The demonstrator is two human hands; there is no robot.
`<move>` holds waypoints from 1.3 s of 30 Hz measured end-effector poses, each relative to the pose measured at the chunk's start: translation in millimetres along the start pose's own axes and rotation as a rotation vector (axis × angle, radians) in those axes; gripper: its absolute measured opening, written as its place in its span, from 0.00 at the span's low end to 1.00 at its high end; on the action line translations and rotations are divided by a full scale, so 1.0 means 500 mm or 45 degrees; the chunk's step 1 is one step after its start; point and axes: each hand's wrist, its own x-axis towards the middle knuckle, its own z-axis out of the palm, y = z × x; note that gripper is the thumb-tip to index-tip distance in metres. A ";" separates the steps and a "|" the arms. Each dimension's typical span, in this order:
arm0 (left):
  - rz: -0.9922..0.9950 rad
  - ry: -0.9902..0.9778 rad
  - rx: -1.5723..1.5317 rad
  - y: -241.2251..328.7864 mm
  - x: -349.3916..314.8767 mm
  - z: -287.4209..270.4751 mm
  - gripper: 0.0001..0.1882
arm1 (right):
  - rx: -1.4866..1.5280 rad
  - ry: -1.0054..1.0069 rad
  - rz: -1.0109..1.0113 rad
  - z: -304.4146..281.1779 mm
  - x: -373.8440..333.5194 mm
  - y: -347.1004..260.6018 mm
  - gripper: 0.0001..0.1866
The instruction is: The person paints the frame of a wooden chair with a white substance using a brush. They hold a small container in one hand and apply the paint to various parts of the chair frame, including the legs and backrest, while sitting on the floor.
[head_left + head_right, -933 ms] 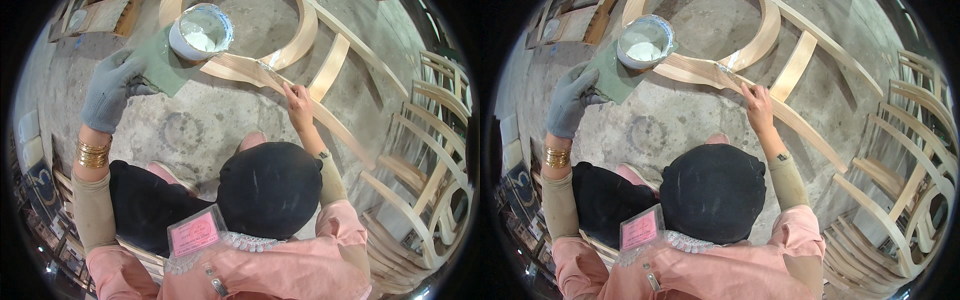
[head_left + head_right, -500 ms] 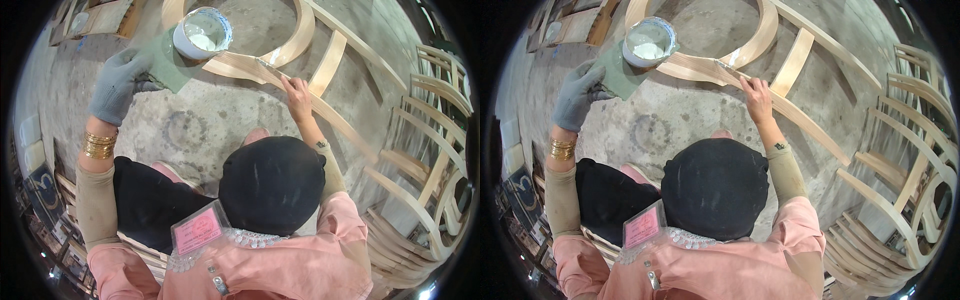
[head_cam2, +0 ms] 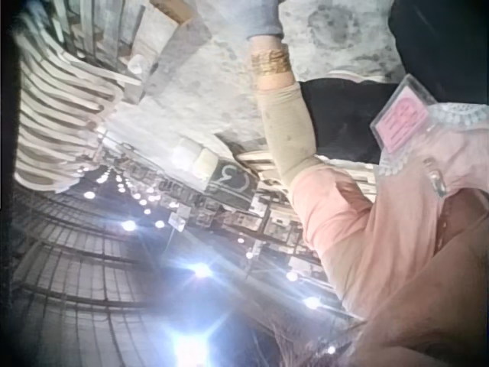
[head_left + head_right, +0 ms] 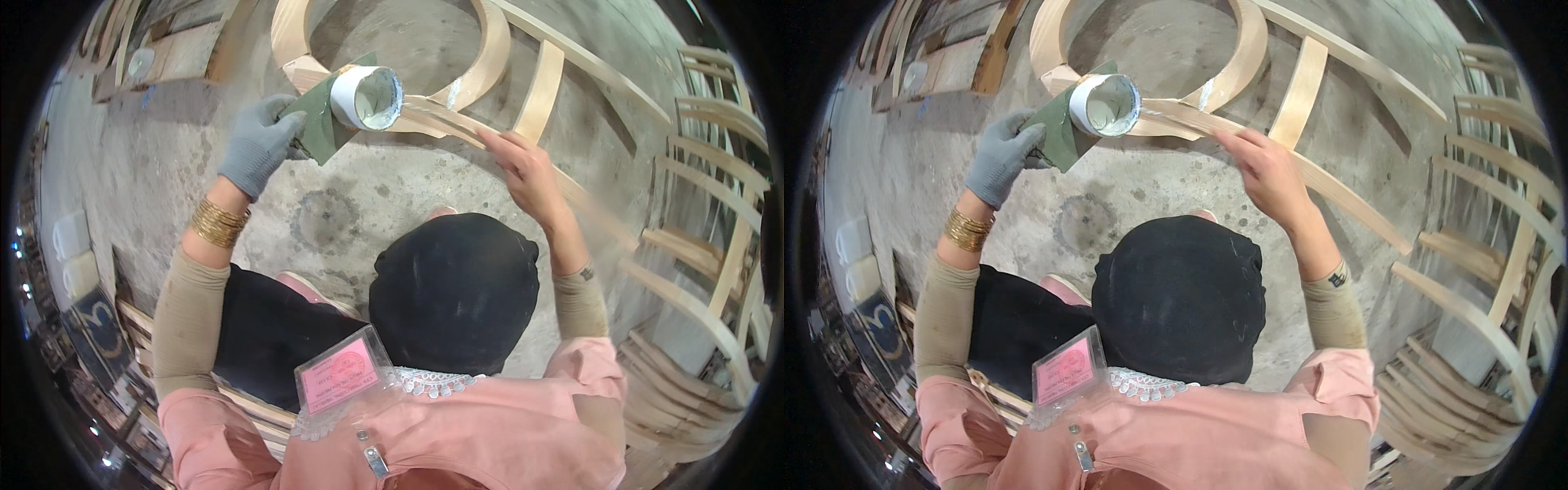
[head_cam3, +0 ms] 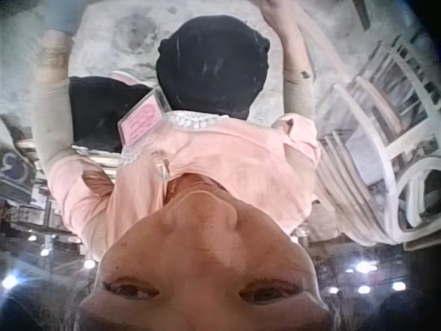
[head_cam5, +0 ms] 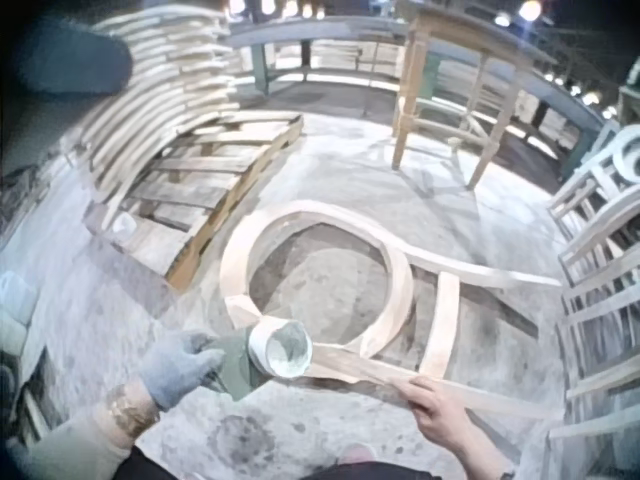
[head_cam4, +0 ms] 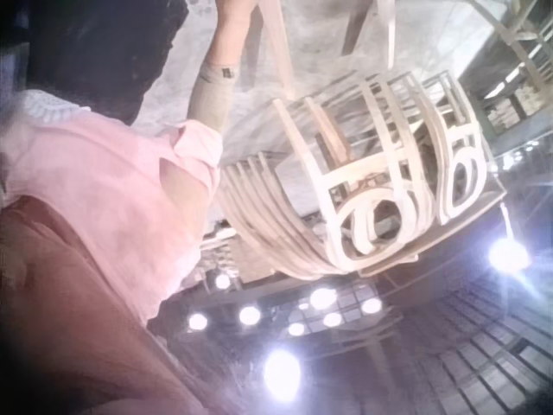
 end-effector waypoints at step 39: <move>-0.221 -0.219 -0.281 -0.038 0.079 0.095 0.20 | 0.125 0.569 0.063 0.119 -0.027 0.070 0.07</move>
